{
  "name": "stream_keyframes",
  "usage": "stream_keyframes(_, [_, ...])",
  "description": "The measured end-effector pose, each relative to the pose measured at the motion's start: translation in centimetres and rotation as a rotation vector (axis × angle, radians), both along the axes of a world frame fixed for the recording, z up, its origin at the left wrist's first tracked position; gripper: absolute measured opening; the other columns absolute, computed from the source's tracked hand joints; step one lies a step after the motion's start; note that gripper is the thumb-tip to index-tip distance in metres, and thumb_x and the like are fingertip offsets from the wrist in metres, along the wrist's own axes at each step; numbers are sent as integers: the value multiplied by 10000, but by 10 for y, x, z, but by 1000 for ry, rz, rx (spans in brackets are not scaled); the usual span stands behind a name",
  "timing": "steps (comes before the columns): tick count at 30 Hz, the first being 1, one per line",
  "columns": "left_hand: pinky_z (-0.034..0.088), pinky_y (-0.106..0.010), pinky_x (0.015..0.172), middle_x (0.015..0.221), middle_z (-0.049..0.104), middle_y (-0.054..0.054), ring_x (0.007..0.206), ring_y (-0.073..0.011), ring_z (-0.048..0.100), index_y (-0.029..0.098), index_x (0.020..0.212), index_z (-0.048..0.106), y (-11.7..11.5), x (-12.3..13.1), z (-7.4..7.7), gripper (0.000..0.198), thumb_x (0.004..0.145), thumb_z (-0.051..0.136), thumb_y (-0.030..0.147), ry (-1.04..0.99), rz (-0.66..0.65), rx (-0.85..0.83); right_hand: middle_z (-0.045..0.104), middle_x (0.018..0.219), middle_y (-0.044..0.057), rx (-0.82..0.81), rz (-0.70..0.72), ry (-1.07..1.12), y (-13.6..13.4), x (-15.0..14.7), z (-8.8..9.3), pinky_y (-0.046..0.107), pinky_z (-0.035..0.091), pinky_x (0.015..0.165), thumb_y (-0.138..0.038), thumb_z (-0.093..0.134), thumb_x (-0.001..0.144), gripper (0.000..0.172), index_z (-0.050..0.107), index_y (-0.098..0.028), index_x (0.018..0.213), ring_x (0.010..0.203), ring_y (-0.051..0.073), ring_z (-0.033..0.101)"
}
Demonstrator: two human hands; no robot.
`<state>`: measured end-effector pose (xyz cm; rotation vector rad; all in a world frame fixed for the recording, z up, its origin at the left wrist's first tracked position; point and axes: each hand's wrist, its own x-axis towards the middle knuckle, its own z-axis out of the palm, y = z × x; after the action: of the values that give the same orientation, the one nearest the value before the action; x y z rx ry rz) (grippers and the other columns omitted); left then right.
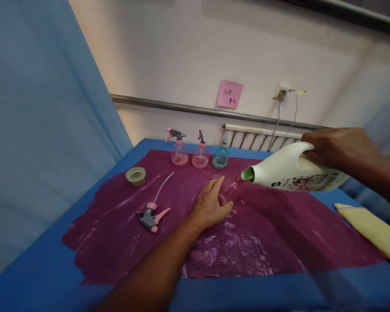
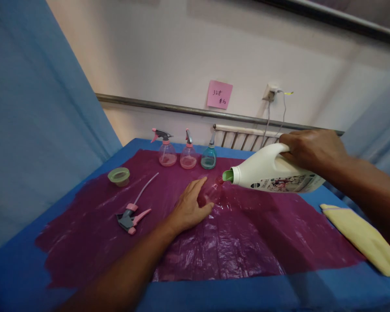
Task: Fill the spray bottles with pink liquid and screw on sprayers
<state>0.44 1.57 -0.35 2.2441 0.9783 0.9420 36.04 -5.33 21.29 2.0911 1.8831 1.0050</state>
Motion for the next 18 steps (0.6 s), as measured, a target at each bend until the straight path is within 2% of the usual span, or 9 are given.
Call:
stream_keyframes(5, [446, -552, 1346, 1663, 576, -149, 1562, -350, 550, 223, 1676, 476, -1, 0, 1, 852, 893, 798, 311, 1, 1, -2, 784, 942, 74, -25, -40, -6, 1, -6, 6, 334, 235, 590, -499, 536, 929, 268, 710, -296, 957, 788, 257, 668])
stream_keyframes(18, [438, -568, 1353, 1680, 568, -145, 1575, -353, 541, 237, 1677, 477, 0, -1, -1, 854, 892, 804, 315, -6, 3, -6, 770, 900, 64, -13, 10, 20, 2, -5, 9, 343, 224, 598, -528, 564, 906, 261, 690, -299, 914, 752, 248, 651])
